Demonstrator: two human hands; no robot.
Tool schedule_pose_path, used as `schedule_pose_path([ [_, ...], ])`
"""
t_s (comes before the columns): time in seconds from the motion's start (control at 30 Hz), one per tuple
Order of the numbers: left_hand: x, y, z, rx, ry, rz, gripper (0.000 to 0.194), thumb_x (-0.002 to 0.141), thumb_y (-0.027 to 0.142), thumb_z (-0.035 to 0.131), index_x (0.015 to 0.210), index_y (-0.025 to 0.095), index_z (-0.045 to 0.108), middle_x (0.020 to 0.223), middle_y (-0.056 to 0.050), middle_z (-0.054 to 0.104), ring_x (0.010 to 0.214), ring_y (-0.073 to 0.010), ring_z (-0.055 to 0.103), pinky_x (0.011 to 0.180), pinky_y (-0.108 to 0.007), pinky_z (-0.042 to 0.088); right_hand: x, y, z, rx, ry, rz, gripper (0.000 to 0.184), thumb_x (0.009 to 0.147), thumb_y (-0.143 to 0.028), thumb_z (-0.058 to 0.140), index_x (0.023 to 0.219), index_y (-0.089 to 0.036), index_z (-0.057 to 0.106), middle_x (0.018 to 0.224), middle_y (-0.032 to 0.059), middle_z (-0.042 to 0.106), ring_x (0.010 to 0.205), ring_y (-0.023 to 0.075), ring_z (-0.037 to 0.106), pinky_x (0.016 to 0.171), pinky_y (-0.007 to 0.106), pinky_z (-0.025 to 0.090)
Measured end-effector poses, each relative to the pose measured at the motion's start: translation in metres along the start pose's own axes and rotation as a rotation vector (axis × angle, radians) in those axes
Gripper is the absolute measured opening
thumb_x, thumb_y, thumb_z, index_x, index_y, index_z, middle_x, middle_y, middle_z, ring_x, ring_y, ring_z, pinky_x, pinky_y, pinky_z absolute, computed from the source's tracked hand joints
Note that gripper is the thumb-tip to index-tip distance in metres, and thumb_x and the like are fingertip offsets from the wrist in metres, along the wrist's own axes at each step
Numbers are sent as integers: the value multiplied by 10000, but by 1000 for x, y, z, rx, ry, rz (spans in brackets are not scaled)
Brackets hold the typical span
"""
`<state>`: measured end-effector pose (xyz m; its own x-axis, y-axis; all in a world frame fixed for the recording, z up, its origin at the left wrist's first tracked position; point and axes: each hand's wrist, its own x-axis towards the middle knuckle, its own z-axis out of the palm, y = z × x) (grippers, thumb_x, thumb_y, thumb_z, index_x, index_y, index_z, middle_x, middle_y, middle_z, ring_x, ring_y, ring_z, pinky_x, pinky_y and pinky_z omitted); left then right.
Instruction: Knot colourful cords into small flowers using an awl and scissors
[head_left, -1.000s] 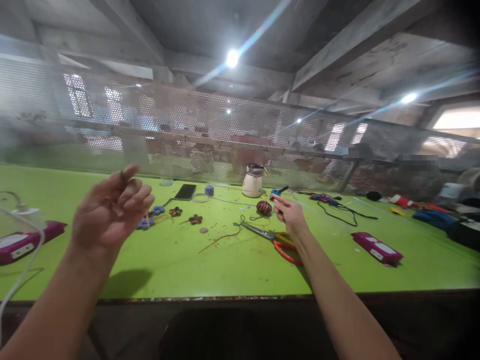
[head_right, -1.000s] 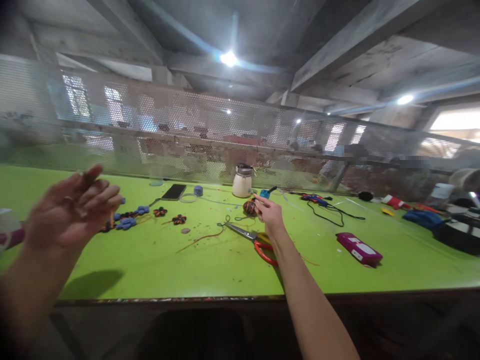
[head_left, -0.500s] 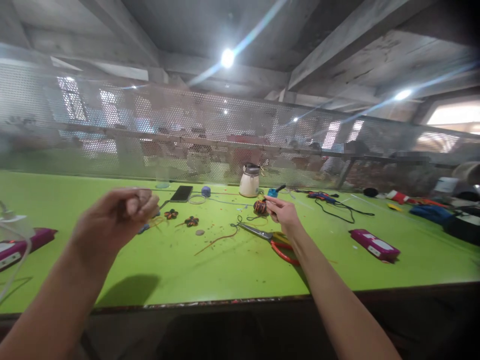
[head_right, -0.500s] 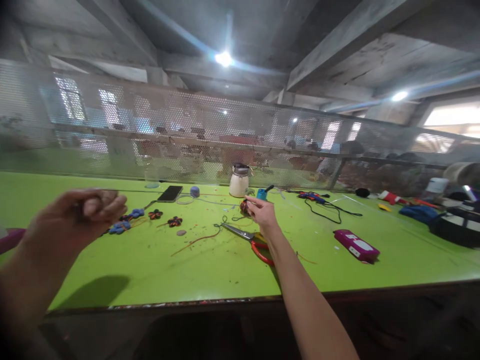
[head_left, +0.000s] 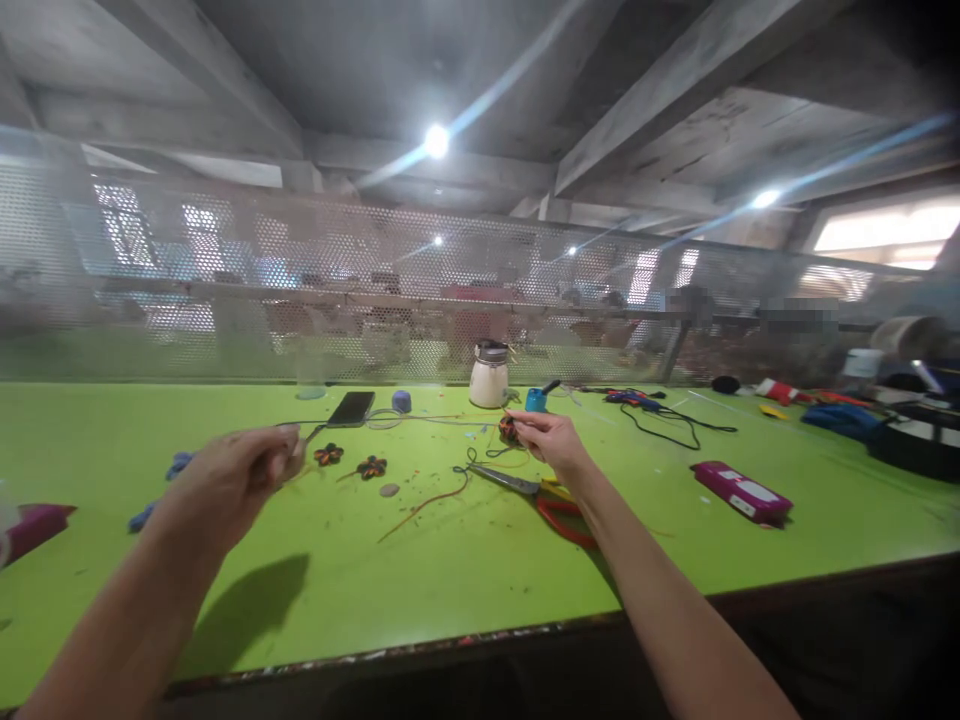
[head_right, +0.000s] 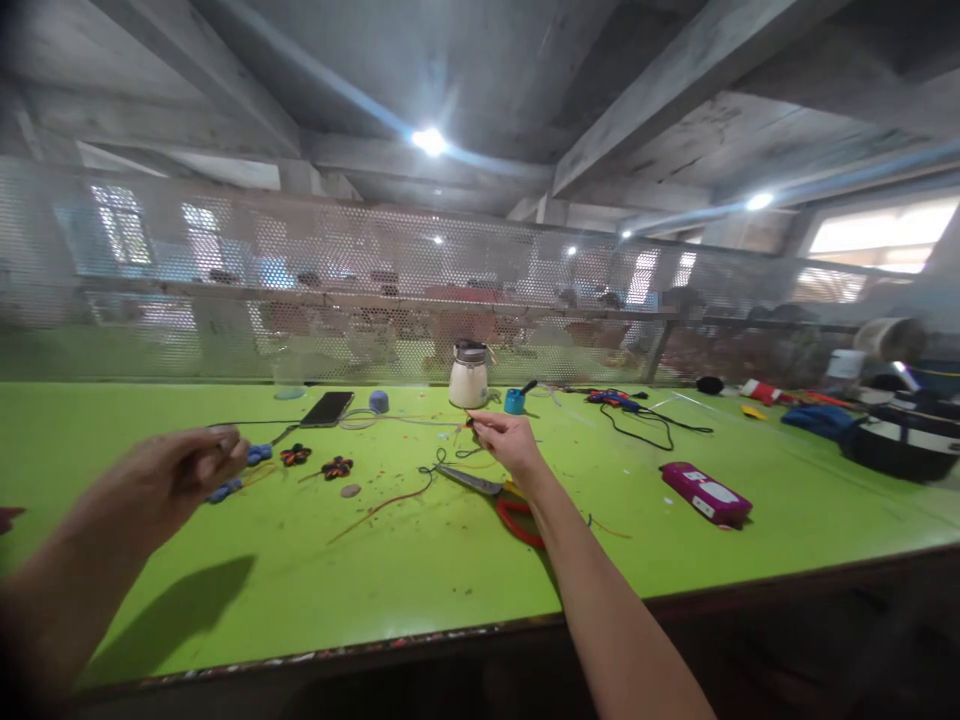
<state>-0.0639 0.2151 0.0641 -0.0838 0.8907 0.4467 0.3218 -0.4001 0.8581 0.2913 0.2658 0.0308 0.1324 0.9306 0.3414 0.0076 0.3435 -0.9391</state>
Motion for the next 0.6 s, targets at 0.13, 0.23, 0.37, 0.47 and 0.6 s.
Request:
schedule_pose_path([
  [0.13, 3, 17, 18, -698, -128, -6, 203, 805, 344, 484, 726, 220, 624, 507, 51, 256, 494, -110, 295, 540, -262, 348, -2, 1, 1, -2, -25, -2, 471, 551, -330, 735, 958, -94, 736, 441, -43, 431, 411, 39, 261, 406, 208, 133],
  [0.23, 12, 15, 30, -433, -95, -7, 452, 756, 375, 577, 1190, 267, 515, 548, 69, 316, 470, -104, 273, 481, -241, 248, -2, 2, 2, 3, -42, -10, 458, 559, -342, 738, 948, -99, 740, 443, -46, 420, 410, 39, 253, 403, 208, 133],
  [0.37, 19, -4, 31, 507, 144, -55, 304, 646, 380, 651, 902, 216, 664, 516, 14, 418, 506, -170, 373, 516, -293, 235, -2, 2, 2, 11, -63, -11, 465, 566, -347, 747, 961, -101, 736, 451, -47, 415, 406, 36, 244, 399, 205, 127],
  [0.47, 17, -6, 26, 469, 35, -87, 334, 698, 416, 586, 443, 203, 554, 439, -17, 396, 471, -161, 347, 518, -312, 240, -3, 2, 1, 19, -77, -13, 463, 582, -349, 747, 979, -112, 732, 451, -51, 407, 406, 36, 239, 398, 203, 132],
  [0.6, 13, 15, 29, -362, -239, -14, 459, 753, 425, 500, 365, 197, 409, 450, 3, 336, 482, -133, 359, 529, -302, 334, -6, 0, 6, 22, -113, -20, 419, 589, -324, 742, 953, -116, 742, 462, -38, 430, 417, 43, 256, 395, 206, 140],
])
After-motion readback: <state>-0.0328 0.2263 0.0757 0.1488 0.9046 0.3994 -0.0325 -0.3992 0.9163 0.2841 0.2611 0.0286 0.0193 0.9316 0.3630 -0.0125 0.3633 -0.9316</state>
